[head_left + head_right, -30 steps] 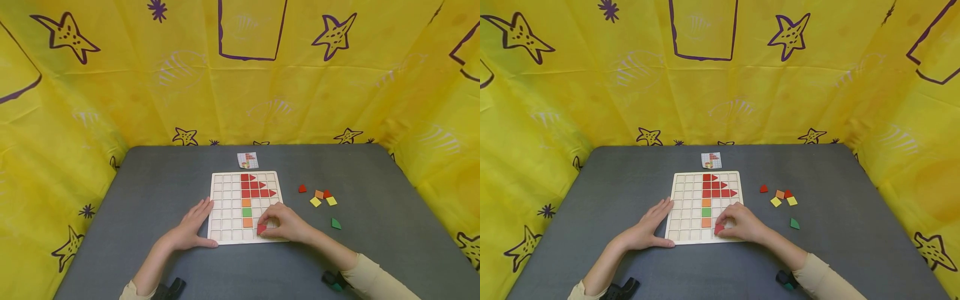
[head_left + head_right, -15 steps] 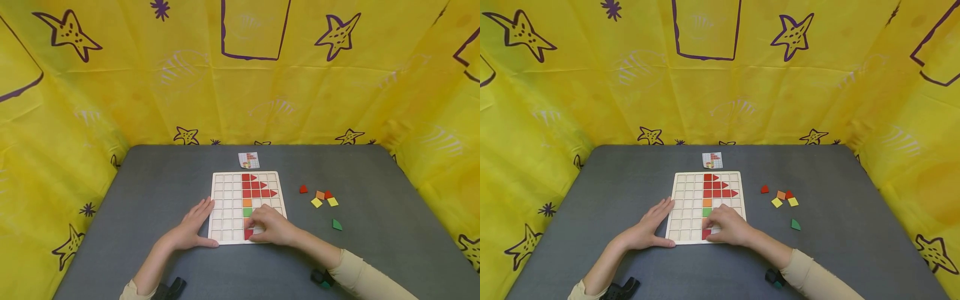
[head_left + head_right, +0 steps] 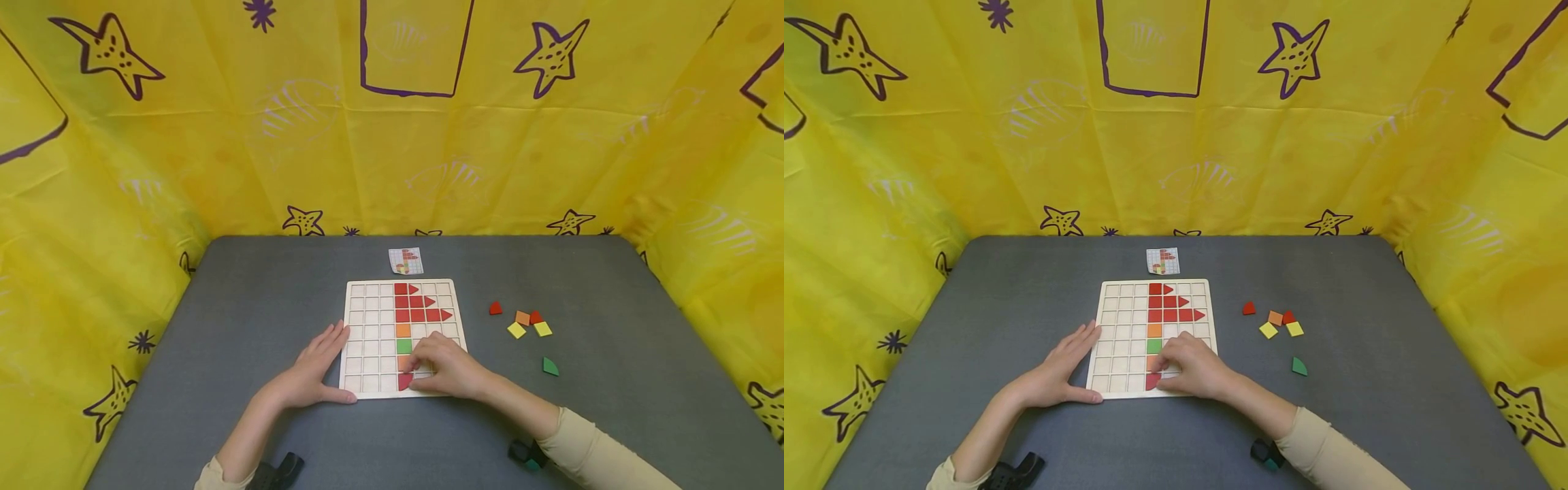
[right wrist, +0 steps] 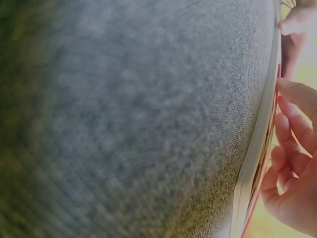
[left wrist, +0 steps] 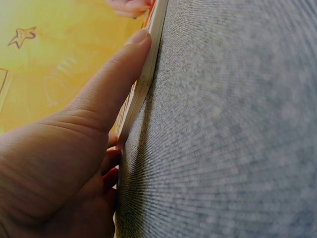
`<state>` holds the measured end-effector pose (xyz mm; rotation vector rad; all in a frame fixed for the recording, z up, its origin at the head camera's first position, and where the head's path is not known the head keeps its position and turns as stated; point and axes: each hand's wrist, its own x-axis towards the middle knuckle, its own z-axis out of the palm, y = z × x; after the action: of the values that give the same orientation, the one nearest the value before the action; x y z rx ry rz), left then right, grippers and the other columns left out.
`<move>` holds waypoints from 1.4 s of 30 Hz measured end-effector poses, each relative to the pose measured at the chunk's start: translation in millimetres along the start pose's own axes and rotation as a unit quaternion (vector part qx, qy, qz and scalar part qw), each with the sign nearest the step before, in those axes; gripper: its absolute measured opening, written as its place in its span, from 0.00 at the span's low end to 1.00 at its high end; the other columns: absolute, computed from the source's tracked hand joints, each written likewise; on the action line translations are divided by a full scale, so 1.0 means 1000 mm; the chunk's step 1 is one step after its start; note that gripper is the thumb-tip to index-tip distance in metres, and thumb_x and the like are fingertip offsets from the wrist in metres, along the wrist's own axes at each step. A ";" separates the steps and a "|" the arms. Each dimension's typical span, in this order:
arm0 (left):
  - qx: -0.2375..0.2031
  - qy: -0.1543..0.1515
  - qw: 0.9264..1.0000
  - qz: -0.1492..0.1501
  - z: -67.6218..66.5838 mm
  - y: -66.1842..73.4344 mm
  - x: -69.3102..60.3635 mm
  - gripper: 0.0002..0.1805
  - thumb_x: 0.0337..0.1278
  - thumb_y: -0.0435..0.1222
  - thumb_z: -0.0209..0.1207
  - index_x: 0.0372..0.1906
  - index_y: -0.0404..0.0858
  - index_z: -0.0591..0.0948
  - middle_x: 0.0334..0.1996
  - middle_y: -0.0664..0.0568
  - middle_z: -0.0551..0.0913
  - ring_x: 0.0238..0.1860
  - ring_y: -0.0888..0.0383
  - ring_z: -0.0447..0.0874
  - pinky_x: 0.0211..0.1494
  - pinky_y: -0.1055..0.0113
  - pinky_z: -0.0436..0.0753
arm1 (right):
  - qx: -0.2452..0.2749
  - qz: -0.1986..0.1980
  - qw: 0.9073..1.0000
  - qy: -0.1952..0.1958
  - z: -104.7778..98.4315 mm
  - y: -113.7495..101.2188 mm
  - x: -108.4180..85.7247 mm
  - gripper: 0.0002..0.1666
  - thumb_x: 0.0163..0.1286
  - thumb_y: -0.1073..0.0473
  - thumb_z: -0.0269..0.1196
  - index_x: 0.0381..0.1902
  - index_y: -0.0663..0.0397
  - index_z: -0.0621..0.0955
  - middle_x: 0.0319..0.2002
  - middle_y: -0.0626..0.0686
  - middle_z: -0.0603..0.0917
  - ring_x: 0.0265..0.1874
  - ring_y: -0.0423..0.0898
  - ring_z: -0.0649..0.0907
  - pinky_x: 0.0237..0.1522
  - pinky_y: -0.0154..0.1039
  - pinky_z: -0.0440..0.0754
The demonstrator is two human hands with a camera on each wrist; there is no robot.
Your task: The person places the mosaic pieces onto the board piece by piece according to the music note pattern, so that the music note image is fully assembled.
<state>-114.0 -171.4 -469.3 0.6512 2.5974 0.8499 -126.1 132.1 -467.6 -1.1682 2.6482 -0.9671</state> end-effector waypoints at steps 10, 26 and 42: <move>-0.002 -0.003 1.000 0.005 0.001 -0.002 0.000 0.66 0.40 0.60 0.71 0.77 0.34 0.48 0.77 0.41 0.44 0.76 0.41 0.39 0.69 0.36 0.50 | 0.063 0.088 0.993 0.036 -0.019 0.010 -0.016 0.10 0.56 0.53 0.74 0.37 0.40 0.86 0.35 0.35 0.83 0.39 0.39 0.75 0.42 0.39 0.72; 0.000 -0.004 1.000 -0.002 0.000 -0.001 0.000 0.66 0.40 0.61 0.71 0.77 0.35 0.49 0.78 0.42 0.44 0.76 0.41 0.39 0.69 0.36 0.50 | 0.054 0.284 0.943 0.164 -0.072 0.069 -0.089 0.12 0.59 0.48 0.73 0.39 0.43 0.86 0.34 0.44 0.82 0.35 0.43 0.77 0.38 0.39 0.75; 0.000 -0.003 1.000 0.002 0.001 -0.001 0.002 0.66 0.40 0.60 0.72 0.77 0.34 0.49 0.77 0.41 0.44 0.76 0.40 0.39 0.69 0.36 0.50 | -0.079 0.283 0.938 0.181 -0.092 0.087 -0.109 0.17 0.55 0.50 0.75 0.35 0.54 0.86 0.33 0.51 0.83 0.36 0.52 0.76 0.41 0.49 0.69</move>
<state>-115.6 -171.2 -470.9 0.6577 2.5914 0.8478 -134.2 299.2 -463.4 -0.1933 3.1107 -0.9298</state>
